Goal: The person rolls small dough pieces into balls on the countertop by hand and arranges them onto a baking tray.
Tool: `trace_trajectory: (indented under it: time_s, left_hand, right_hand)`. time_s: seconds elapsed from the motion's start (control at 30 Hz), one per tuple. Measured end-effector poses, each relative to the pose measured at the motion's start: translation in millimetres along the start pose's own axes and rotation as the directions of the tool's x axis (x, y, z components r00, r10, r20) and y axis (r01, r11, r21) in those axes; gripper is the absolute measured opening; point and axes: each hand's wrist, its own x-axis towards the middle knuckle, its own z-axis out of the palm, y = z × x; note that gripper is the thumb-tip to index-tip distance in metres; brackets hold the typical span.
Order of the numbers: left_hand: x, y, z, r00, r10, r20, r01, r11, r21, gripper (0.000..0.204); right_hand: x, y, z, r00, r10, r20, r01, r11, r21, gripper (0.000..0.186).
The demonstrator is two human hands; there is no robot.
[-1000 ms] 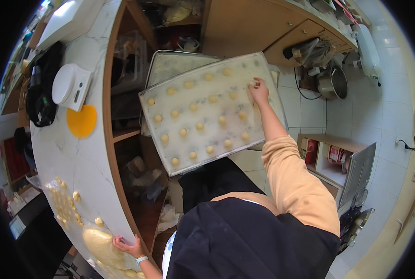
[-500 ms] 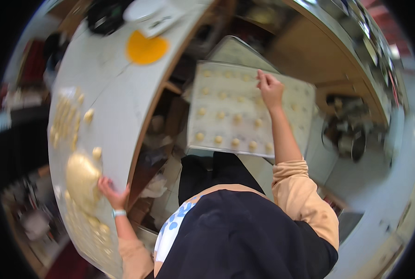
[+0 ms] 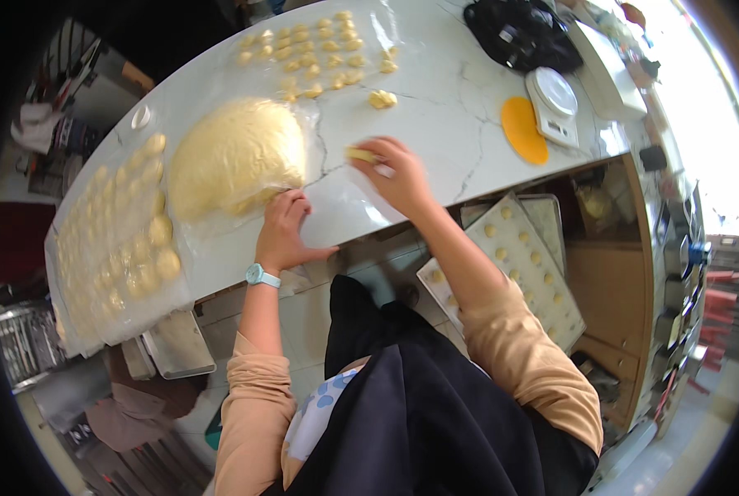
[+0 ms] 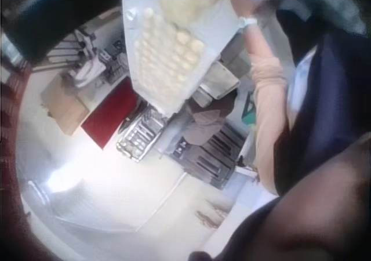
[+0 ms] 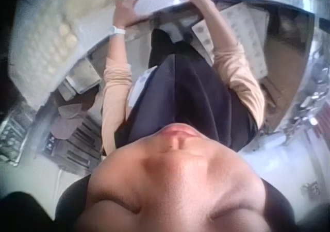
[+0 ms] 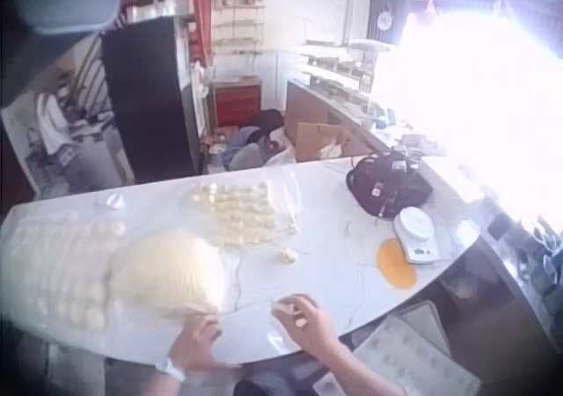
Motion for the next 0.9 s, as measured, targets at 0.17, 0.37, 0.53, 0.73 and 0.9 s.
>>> trace_trajectory:
  time_s: [0.17,0.37,0.53,0.73,0.9]
  left_hand:
    - [15,-2,6,0.997,0.061,0.038,-0.057,0.993,-0.101,0.064]
    - [8,-10,3,0.999,0.033,0.043,-0.028,0.993,-0.115,0.063]
    - [13,-9,3,0.997,0.068,0.034,-0.063,0.988,-0.142,0.063]
    - [7,-10,2,0.999,0.036,0.026,-0.032,0.99,-0.136,0.062]
    - [18,-9,4,0.997,0.078,0.001,-0.077,0.986,-0.147,0.062]
  right_hand:
    - [-16,39,-77,0.975,-0.147,-0.167,-0.022,0.683,-0.73,0.026]
    - [-7,32,-11,0.994,0.02,0.107,0.026,0.912,-0.41,0.008]
    - [6,60,-86,0.994,-0.094,0.049,0.106,0.827,-0.552,0.008]
    - [3,35,-15,0.985,0.173,0.026,-0.151,0.914,-0.377,0.006]
    - [10,62,-92,0.983,-0.178,0.05,0.166,0.731,-0.662,0.008]
